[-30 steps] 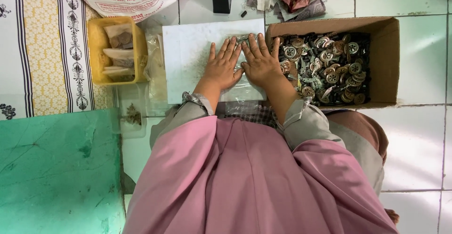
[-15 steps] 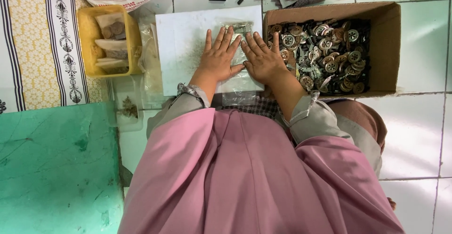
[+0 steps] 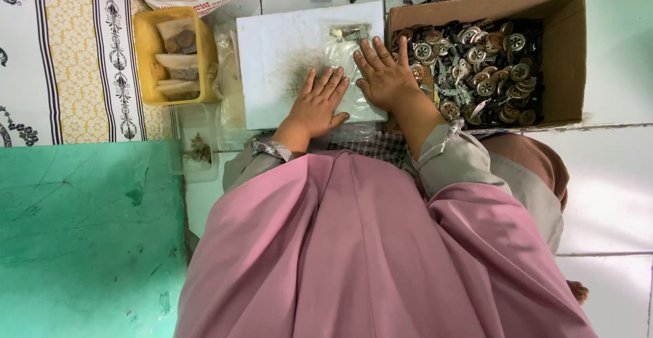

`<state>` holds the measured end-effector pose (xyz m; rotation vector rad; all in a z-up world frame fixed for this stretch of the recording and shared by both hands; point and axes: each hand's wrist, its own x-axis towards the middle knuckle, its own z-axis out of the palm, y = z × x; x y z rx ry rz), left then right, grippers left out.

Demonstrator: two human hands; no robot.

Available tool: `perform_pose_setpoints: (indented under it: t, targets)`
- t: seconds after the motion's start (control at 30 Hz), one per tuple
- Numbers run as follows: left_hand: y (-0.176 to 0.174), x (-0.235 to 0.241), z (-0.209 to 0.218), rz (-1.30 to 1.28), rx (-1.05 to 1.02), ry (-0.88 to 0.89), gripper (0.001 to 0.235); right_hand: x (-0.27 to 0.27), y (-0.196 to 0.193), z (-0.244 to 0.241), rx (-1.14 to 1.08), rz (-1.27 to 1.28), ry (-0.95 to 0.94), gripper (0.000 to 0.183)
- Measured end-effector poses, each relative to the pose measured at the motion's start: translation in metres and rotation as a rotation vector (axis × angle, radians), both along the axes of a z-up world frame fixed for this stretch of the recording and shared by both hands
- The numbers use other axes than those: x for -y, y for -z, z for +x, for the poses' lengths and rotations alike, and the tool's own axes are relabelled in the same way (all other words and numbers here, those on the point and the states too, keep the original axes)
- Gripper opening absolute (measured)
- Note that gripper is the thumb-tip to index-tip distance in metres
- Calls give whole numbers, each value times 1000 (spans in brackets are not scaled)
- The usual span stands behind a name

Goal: Sorting small metal components from a bulk box into individual plastic bags.

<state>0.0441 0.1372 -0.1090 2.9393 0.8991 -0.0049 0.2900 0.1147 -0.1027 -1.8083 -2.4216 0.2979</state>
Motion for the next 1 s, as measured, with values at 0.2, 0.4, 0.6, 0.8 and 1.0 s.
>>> perform_pose_setpoints:
  t: [0.2,0.4,0.6,0.8,1.0]
  targets:
    - [11,-1,-2,-79,-41,-36,83,18,6,-10,268,-128,-17,70]
    - [5,0,-1,-85,-90,-48,85,76,5,-10,349,-42,-152,79]
    - [-6,8,-5,-83,-77,-13,78,105,7,-2,366,48,-196,96]
    - [-9,30,-27,-82,-180,24,84,101,20,-3,397,27,-194,95]
    - [-35,53,-33,-136,-252,-10,87,103,23,-2,294,177,-176,63]
